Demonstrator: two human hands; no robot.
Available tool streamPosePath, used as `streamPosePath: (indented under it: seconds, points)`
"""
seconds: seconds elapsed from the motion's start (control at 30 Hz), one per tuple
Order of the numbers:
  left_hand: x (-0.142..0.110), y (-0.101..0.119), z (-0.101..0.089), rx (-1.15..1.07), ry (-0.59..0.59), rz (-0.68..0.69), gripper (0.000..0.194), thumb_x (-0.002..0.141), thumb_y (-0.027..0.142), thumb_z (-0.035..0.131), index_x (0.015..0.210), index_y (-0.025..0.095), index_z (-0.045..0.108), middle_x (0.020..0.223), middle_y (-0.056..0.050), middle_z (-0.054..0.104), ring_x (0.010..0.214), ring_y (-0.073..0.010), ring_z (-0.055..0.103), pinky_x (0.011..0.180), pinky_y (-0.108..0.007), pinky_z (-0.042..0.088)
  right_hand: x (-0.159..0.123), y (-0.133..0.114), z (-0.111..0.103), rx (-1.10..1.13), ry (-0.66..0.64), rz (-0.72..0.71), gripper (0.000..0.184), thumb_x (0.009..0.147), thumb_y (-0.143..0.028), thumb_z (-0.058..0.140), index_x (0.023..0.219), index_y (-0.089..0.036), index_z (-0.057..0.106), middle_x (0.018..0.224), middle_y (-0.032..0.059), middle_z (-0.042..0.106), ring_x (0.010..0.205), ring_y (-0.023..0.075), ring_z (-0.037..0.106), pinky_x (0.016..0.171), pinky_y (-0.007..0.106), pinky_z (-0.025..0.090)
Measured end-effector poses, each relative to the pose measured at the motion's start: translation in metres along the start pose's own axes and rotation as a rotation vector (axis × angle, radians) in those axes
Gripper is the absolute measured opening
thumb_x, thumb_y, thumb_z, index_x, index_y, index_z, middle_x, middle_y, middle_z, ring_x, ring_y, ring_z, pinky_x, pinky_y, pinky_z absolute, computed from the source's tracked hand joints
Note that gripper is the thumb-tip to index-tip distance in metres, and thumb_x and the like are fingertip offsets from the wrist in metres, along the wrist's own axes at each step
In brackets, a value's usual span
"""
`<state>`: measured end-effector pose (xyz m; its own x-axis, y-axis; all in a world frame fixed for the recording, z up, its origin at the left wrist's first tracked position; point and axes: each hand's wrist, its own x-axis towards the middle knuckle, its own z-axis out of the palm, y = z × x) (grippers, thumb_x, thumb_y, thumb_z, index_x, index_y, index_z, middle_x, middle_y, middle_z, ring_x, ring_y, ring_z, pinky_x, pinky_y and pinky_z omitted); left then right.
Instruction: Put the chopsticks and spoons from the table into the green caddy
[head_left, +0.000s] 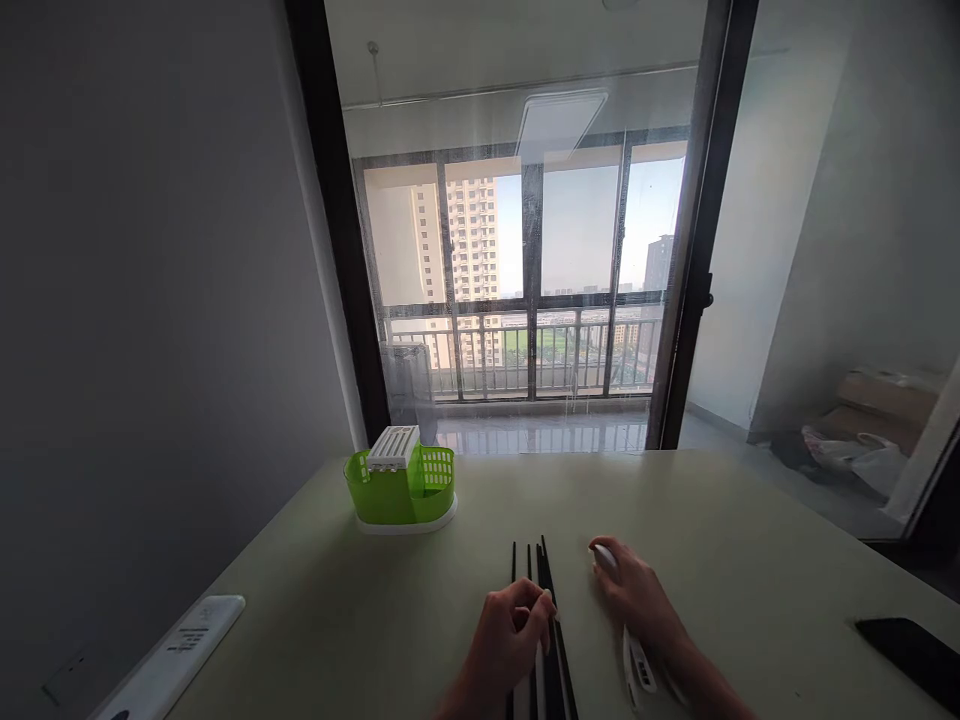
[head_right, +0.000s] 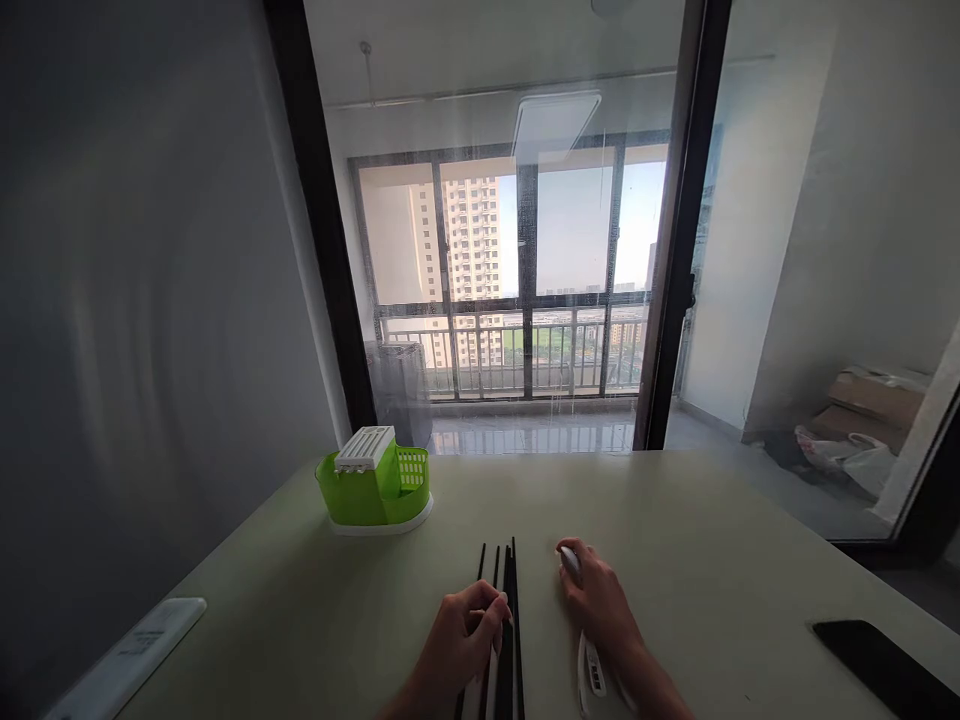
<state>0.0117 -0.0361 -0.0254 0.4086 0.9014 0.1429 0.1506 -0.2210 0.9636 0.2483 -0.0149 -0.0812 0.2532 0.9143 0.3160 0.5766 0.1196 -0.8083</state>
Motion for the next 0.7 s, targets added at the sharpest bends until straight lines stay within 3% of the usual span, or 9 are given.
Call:
streamPosePath:
  seconds: [0.17,0.3,0.4,0.57,0.7]
  points:
    - [0.004,-0.004,-0.004,0.066,0.04,0.015,0.047,0.09,0.063,0.052,0.074,0.019,0.06,0.054,0.005,0.047,0.047,-0.011,0.047,0.049,-0.023,0.034,0.003,0.006,0.0,-0.051,0.02,0.013,0.027,0.078,-0.033,0.053,0.101,-0.024,0.066,0.107,0.0084,0.068,0.097,0.0254,0.068,0.089,0.034,0.049]
    - [0.011,-0.002,-0.022,0.198,0.168,0.048,0.042,0.092,0.057,0.048,0.077,0.02,0.061,0.051,0.005,0.045,0.047,-0.0125,0.046,0.05,-0.024,0.034,0.004,0.007,-0.002,-0.071,0.02,0.015,0.023,0.077,-0.033,0.053,0.093,-0.023,0.066,0.108,0.0104,0.065,0.097,0.0248,0.068,0.088,0.034,0.049]
    - [0.02,-0.001,-0.049,0.357,0.384,0.107,0.037,0.093,0.052,0.047,0.08,0.022,0.063,0.055,0.004,0.051,0.051,-0.0147,0.049,0.056,-0.026,0.038,0.005,0.007,-0.004,-0.069,0.018,0.012,0.025,0.076,-0.033,0.056,0.097,-0.023,0.066,0.106,0.0086,0.066,0.099,0.0249,0.068,0.089,0.033,0.049]
    - [0.037,-0.005,-0.109,0.485,0.843,0.243,0.03,0.09,0.043,0.045,0.081,0.021,0.062,0.083,-0.007,0.066,0.081,-0.0239,0.061,0.078,-0.034,0.047,0.007,0.008,-0.006,-0.047,0.039,0.014,0.032,0.075,-0.034,0.058,0.103,-0.022,0.067,0.108,0.0084,0.068,0.101,0.0255,0.067,0.089,0.034,0.049]
    - [0.043,-0.01,-0.153,0.575,1.117,0.145,0.026,0.089,0.036,0.041,0.068,0.023,0.051,0.073,-0.006,0.056,0.078,-0.0257,0.055,0.079,-0.04,0.045,0.008,0.006,-0.008,-0.024,0.058,0.019,0.029,0.075,-0.034,0.058,0.1,-0.022,0.069,0.109,0.0082,0.069,0.1,0.0255,0.068,0.088,0.034,0.05]
